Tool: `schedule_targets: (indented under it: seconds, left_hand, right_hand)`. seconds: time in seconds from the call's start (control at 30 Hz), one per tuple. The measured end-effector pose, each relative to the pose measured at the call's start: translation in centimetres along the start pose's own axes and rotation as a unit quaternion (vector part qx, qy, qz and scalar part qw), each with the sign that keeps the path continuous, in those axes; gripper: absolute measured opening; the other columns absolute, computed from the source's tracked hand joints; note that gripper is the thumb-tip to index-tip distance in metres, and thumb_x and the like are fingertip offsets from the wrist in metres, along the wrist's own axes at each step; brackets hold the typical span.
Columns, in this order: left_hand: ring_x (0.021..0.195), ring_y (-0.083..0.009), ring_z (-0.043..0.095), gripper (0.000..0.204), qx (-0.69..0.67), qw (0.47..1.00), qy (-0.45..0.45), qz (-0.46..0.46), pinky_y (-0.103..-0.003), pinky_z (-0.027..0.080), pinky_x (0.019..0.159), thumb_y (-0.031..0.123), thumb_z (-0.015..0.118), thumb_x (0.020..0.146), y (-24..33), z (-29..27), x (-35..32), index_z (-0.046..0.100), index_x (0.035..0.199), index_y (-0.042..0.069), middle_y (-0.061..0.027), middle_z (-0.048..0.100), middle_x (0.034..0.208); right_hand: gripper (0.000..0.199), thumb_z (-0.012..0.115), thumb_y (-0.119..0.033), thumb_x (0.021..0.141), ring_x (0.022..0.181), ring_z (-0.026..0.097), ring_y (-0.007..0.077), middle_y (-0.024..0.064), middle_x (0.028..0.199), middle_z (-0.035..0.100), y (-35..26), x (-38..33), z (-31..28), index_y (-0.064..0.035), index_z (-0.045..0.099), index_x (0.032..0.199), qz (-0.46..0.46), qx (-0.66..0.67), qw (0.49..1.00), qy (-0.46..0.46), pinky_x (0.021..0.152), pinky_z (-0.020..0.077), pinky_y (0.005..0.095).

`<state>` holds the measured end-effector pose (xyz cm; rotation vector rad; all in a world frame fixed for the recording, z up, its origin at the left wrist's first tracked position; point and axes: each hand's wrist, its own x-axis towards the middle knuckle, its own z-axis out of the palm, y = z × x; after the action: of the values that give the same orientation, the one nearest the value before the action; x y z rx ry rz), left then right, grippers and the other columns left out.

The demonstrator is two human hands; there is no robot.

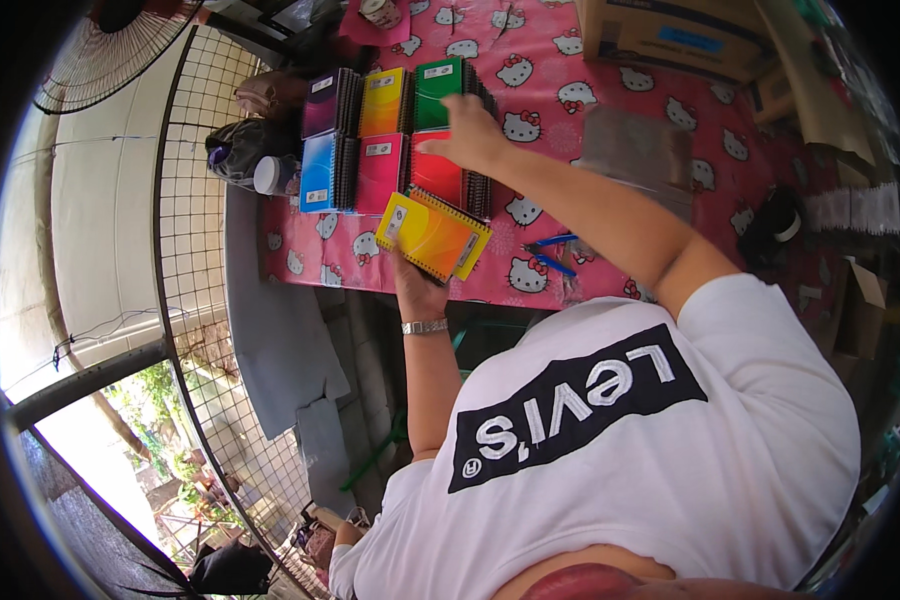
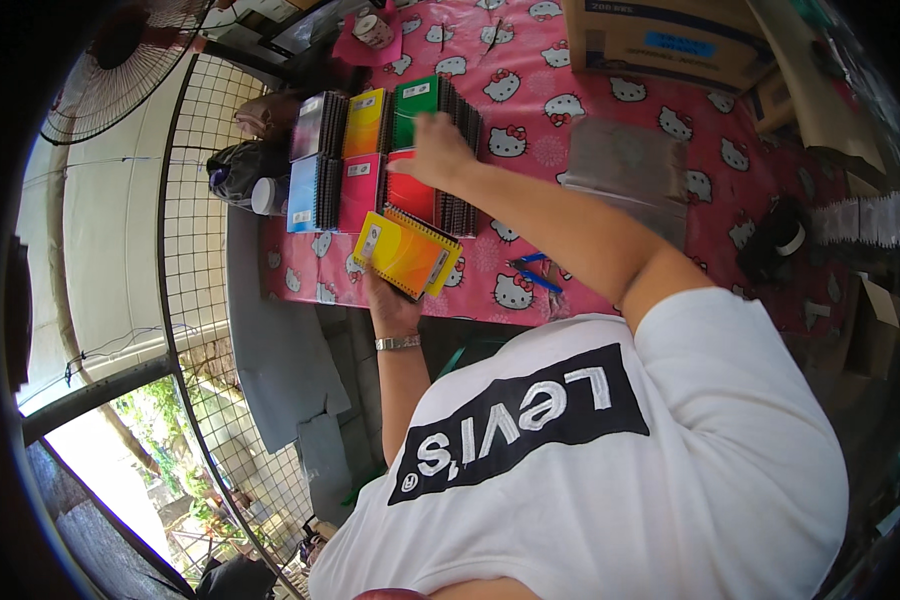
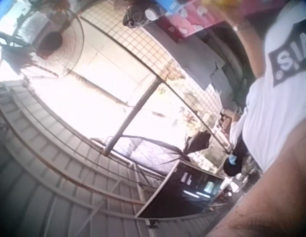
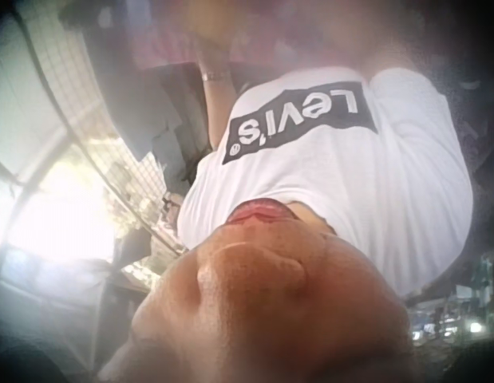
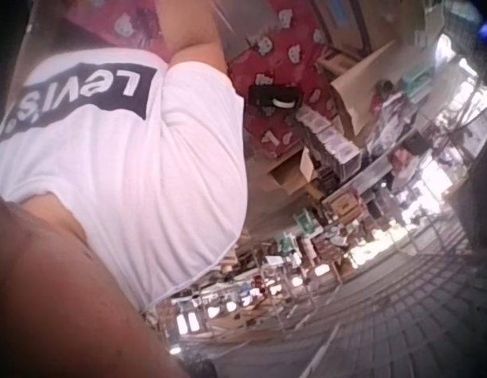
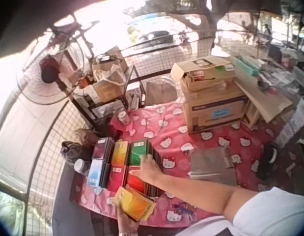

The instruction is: The person organizes small notebooks by color on a table and then places stacks of them into clear plastic bags.

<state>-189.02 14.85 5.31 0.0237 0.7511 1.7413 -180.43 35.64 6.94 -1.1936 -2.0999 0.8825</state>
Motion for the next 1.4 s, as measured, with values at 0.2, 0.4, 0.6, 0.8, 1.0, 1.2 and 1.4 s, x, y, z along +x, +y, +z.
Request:
schedule_targets:
  seconds: [0.2, 0.4, 0.6, 0.8, 1.0, 1.2, 1.4]
  left_hand:
    - [0.114, -0.0281, 0.055, 0.047, -0.004, 0.994, 0.087, 0.059, -0.046, 0.043, 0.098, 0.032, 0.059, 0.090, -1.5, -2.1, -0.9, 0.048, 0.127, 0.006, -0.0089, 0.056, 0.125]
    - [0.114, -0.0262, 0.056, 0.052, 0.082, 0.991, 0.097, 0.049, -0.045, 0.047, 0.094, 0.037, 0.058, 0.090, -0.7, -7.1, -4.7, 0.046, 0.130, 0.007, -0.0075, 0.056, 0.126]
    - [0.110, -0.0261, 0.057, 0.076, 0.009, 0.987, 0.128, 0.092, -0.044, 0.047, 0.094, 0.065, 0.053, 0.082, -0.1, -6.9, -5.1, 0.043, 0.133, 0.010, -0.0072, 0.056, 0.125]
    - [0.108, -0.0274, 0.058, 0.066, 0.038, 0.987, 0.113, 0.109, -0.046, 0.050, 0.089, 0.046, 0.065, 0.082, 1.3, -6.4, -5.8, 0.044, 0.131, 0.008, -0.0096, 0.058, 0.121]
    - [0.107, -0.0272, 0.059, 0.060, 0.019, 0.978, 0.180, 0.101, -0.044, 0.050, 0.091, 0.041, 0.067, 0.083, 0.4, -8.8, -5.0, 0.046, 0.127, 0.005, -0.0092, 0.059, 0.120]
    - [0.110, -0.0271, 0.058, 0.061, 0.055, 0.977, 0.190, 0.079, -0.045, 0.047, 0.094, 0.042, 0.066, 0.083, 0.4, -8.9, -4.5, 0.046, 0.129, 0.007, -0.0086, 0.058, 0.123]
    - [0.117, -0.0292, 0.052, 0.082, -0.008, 0.985, 0.141, 0.095, -0.048, 0.045, 0.094, 0.067, 0.058, 0.076, 1.6, -6.7, -5.3, 0.042, 0.134, 0.012, -0.0091, 0.051, 0.132]
  right_hand:
    - [0.057, 0.082, -0.019, 0.066, 0.101, 0.056, 0.0378, 0.0207, 0.110, 0.042, 1.4, -2.2, 0.7, 0.0012, 0.044, 0.104, 0.037, 0.034, 0.999, 0.008, 0.084, 0.0501, 0.0407]
    - [0.052, 0.078, -0.011, 0.068, 0.098, 0.059, 0.0329, 0.0189, 0.104, 0.055, -3.6, -0.4, -2.0, -0.0040, 0.044, 0.106, -0.128, 0.206, 0.968, -0.063, 0.082, 0.0476, 0.0382]
    - [0.067, 0.079, -0.029, 0.070, 0.104, 0.058, 0.0335, 0.0223, 0.109, 0.058, -10.3, 0.0, -2.2, -0.0004, 0.047, 0.121, -0.160, 0.133, 0.924, -0.321, 0.089, 0.0456, 0.0393]
    - [0.058, 0.076, -0.040, 0.072, 0.103, 0.058, 0.0323, 0.0192, 0.111, 0.056, -4.8, 3.1, 5.6, 0.0023, 0.058, 0.105, 0.023, -0.126, 0.981, -0.147, 0.087, 0.0486, 0.0398]
    - [0.051, 0.077, -0.030, 0.072, 0.103, 0.056, 0.0324, 0.0171, 0.108, 0.053, -5.2, 2.4, 6.9, 0.0000, 0.054, 0.106, -0.060, -0.152, 0.984, -0.072, 0.084, 0.0490, 0.0392]
    - [0.047, 0.081, -0.015, 0.066, 0.091, 0.058, 0.0284, 0.0135, 0.093, 0.057, -5.9, 3.9, 7.2, -0.0024, 0.054, 0.101, -0.136, 0.202, 0.969, 0.037, 0.080, 0.0483, 0.0350]
    - [0.053, 0.080, -0.017, 0.068, 0.092, 0.060, 0.0282, 0.0170, 0.099, 0.061, -11.3, 3.7, 2.6, -0.0001, 0.056, 0.112, -0.147, 0.233, 0.880, -0.387, 0.080, 0.0483, 0.0337]
